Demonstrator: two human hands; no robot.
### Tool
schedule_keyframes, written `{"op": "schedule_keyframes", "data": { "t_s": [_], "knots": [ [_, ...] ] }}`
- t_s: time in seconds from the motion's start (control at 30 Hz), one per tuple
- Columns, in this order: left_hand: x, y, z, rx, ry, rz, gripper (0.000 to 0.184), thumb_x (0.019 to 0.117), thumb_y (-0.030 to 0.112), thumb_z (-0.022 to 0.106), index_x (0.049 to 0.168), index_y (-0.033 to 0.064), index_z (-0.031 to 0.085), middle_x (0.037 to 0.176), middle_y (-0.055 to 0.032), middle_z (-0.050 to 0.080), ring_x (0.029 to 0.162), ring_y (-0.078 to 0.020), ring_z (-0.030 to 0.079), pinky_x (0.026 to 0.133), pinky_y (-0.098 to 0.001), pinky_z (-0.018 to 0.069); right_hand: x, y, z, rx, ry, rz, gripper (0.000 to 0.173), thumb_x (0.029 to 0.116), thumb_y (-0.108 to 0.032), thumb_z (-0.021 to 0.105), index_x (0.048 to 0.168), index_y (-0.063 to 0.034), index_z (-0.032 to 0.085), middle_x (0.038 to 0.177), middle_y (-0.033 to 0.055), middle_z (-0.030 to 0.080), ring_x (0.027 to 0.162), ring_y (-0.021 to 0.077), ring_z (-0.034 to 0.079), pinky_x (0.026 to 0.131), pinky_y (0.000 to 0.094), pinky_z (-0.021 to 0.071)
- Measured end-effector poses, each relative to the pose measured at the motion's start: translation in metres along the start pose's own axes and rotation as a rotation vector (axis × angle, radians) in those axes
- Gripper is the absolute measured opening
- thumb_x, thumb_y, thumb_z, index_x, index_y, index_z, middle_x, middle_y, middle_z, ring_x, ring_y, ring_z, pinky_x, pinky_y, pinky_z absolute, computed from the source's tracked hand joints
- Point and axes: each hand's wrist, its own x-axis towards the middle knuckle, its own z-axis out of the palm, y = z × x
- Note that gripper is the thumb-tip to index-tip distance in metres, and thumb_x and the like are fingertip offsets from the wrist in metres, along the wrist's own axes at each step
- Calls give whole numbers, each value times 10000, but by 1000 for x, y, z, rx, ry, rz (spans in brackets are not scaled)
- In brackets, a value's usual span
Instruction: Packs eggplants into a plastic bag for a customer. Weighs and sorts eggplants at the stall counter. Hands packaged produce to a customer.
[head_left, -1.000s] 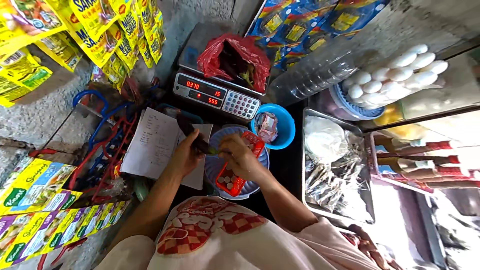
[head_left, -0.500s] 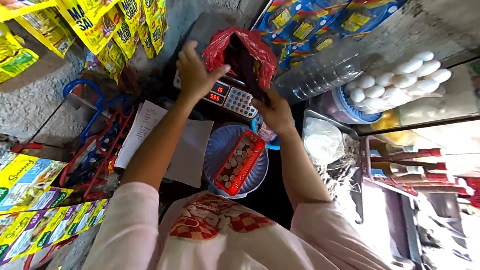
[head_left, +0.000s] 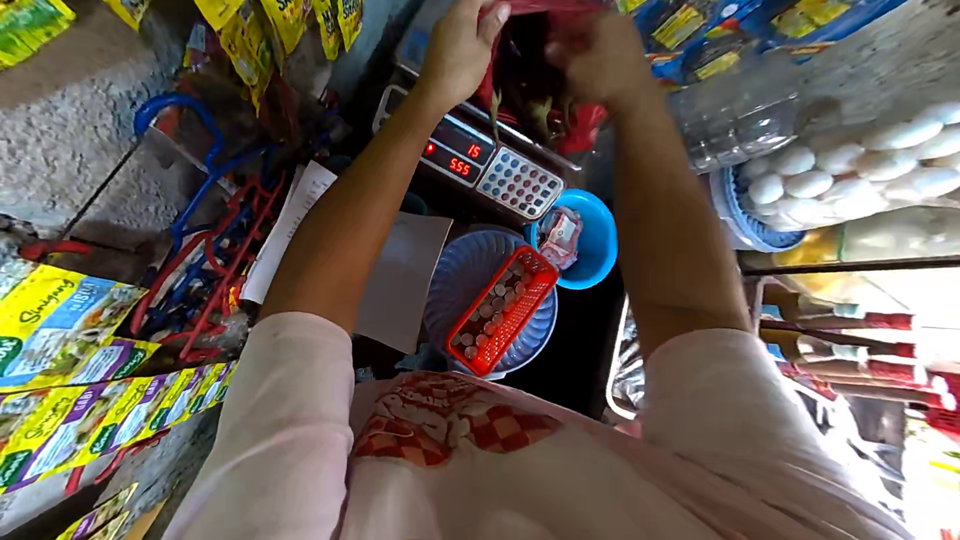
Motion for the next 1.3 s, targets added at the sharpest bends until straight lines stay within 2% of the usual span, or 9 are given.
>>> {"op": "schedule_keyframes", "data": {
  "t_s": [0.07,0.23,0.37,0.43,0.53,0.8,0.97,1.07,1.3],
  "knots": [
    [-4,4,4,29,-54,34,307,1092,183,471,1277,-26,602,1246,-189,660,1172,-232,641,1033,-364,485,-9,11,-21,-138,-8,43,400,1038,-205,552,1323,70,612,1349,356,573,1317,531,509,1086,717,360],
    [0,10,20,40,-57,39,298,1097,177,449,1244,-33,600,1209,-192,660,1150,-243,640,1018,-380,488,-28,6,-16,-137,19,125,473,1034,-337,582,1295,56,617,1296,344,599,1255,537,547,1029,732,398],
    [1,8,24,34,-45,11,325,1104,198,433,1277,-34,579,1219,-206,655,1151,-255,642,1026,-400,484,-39,-18,36,-104,-8,341,789,1016,-591,511,1505,21,420,1333,340,593,1248,558,556,974,761,413],
    [1,9,23,37,-29,3,330,1101,200,445,1296,-37,566,1235,-205,649,1152,-248,642,1021,-385,490,-34,-20,50,-115,15,376,723,1044,-509,505,1514,26,381,1325,328,601,1228,544,579,948,738,446],
    [0,12,20,53,-21,-21,339,1098,201,456,1316,-46,537,1252,-217,632,1145,-257,641,1007,-383,498,-40,-19,43,-91,98,384,567,1088,-391,416,1445,46,468,1314,319,610,1226,512,596,956,705,458],
    [9,12,20,62,-9,-57,328,1101,218,450,1306,-24,536,1213,-208,651,1124,-268,655,987,-411,512,-142,-35,39,92,287,349,508,1102,-406,396,1381,-17,567,1082,274,693,1005,470,685,855,662,514],
    [-1,17,3,32,-117,-151,601,994,393,651,1391,-16,459,1160,-201,652,1051,-270,656,961,-453,517,-229,-17,60,324,394,254,420,1104,-323,449,1342,-7,593,886,149,672,674,216,627,652,427,548],
    [-14,13,-8,30,-163,-233,831,874,476,776,1454,16,397,1304,-211,620,1193,-291,629,1033,-487,499,-254,-9,73,451,428,313,383,1093,-295,477,1334,-26,604,852,72,641,624,87,554,594,287,502],
    [-46,-6,-25,-13,-84,-299,947,841,472,810,1515,35,310,1319,-243,595,1162,-317,635,990,-500,524,-268,-4,90,612,495,314,357,1089,-255,473,1325,-19,598,824,-11,618,591,-19,517,556,166,464]
  ]
}}
